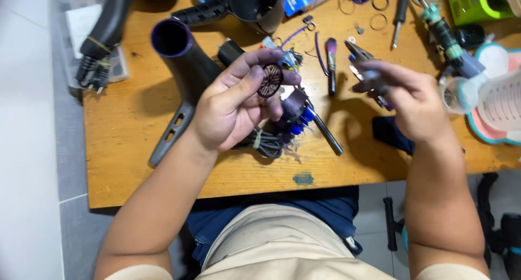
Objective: The person holds a disassembled hair dryer motor assembly and uses a black marker to color the blue plastic fan housing and the fan blades. They then place the colored fan assembly into the black hair dryer casing.
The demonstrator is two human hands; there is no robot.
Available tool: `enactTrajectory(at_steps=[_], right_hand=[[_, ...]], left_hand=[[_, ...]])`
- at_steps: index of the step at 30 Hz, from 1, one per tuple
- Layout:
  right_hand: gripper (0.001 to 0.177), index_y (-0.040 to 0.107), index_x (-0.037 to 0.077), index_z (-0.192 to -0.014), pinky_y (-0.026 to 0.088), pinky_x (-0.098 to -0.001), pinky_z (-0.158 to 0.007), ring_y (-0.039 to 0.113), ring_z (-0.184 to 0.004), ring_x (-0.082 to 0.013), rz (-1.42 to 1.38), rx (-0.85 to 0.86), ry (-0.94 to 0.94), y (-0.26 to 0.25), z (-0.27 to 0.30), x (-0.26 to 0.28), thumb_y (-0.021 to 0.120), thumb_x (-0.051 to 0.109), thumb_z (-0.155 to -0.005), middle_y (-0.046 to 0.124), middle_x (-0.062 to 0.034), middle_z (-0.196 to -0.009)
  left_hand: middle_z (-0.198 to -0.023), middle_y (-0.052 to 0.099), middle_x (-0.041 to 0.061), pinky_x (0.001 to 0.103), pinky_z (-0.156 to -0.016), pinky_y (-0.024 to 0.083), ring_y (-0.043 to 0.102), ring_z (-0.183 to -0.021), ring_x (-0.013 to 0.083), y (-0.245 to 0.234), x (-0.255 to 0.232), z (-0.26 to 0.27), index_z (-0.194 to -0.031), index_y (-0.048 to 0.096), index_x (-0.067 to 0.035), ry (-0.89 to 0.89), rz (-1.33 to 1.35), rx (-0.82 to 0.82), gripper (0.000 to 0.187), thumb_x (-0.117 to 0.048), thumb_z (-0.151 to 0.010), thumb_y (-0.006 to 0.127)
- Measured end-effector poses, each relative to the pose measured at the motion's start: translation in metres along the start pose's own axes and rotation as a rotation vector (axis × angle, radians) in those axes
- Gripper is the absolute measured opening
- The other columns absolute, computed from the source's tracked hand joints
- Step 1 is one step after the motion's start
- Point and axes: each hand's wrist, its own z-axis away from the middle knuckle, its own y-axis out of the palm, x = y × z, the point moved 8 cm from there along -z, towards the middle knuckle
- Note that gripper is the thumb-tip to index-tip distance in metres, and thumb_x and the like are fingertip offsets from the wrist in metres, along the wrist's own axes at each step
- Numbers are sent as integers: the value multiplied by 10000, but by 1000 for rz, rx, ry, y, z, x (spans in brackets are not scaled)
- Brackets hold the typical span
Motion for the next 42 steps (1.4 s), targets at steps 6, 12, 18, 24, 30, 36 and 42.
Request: enactTrajectory(at_steps=[6, 12, 18, 24, 30, 36, 42], right_hand=[[214, 642, -61, -1451, 593, -354, -1027, 705, -1197, -265, 31, -256, -295, -21, -8, 16, 647, 83, -1292, 705, -191, -1305], [194, 461, 34, -1425, 639, -355, -716, 725, -874, -279, -283, -81, -280, 37, -44, 22, 453, 173, -1290, 601, -160, -1108], [300, 586, 26, -1471, 592, -323, -784, 658, -861, -193, -335, 1, -95, 74, -62, -19, 514, 225, -1258, 637, -80, -1062], [262, 603, 39, -1465, 537, -312, -770, 605, -910, -163, -199, -64, -98, 71, -61, -19, 514, 169, -1255, 621, -69, -1080], [298, 570, 34, -1491, 501, -352, -917, 572, -996, -178, -48, -103, -202, 71, -59, -7, 525, 216, -1259, 584, -70, -1218], [194, 389, 134, -1376, 526, -314, -508, 541, -595, -176, -434, 40, -173, 84, -60, -7, 495, 263, -1278, 508, -63, -899], [299, 491, 51, -1383, 590, -399, -1064, 682, -1177, -251, -269, -102, -317, 63, -55, -8, 503, 336, -1291, 605, -125, -1383]], left_hand=[[-1512, 705, 366, 470, -1017, 702, 826, -1063, 368, -24, 7, 0, -1673, 553, -34, 8, 80, 48, 428, -151, -1262, 534], [-1578, 639, 427, 522, -1120, 683, 819, -1173, 437, -29, 11, 4, -1736, 455, -56, -14, 159, 70, 510, -164, -1247, 558], [-1558, 656, 439, 532, -1136, 673, 818, -1184, 448, -35, 19, 6, -1729, 474, -100, -11, 171, 44, 480, -197, -1267, 560], [-1730, 566, 365, 562, -1251, 644, 740, -1407, 472, -13, 10, 13, -1805, 377, -76, 29, 119, 104, 633, 42, -1216, 578], [-1589, 667, 356, 517, -1169, 678, 793, -1310, 428, -5, 2, 16, -1784, 358, -74, 30, -47, 75, 654, -105, -1202, 656], [-1644, 647, 322, 467, -1166, 673, 783, -1348, 422, 2, -3, 15, -1747, 384, -35, 57, -186, 45, 659, -165, -1177, 688], [-1578, 657, 243, 401, -1145, 687, 767, -1325, 324, -5, -4, 14, -1702, 483, -1, 119, -339, -6, 660, -159, -1127, 765]])
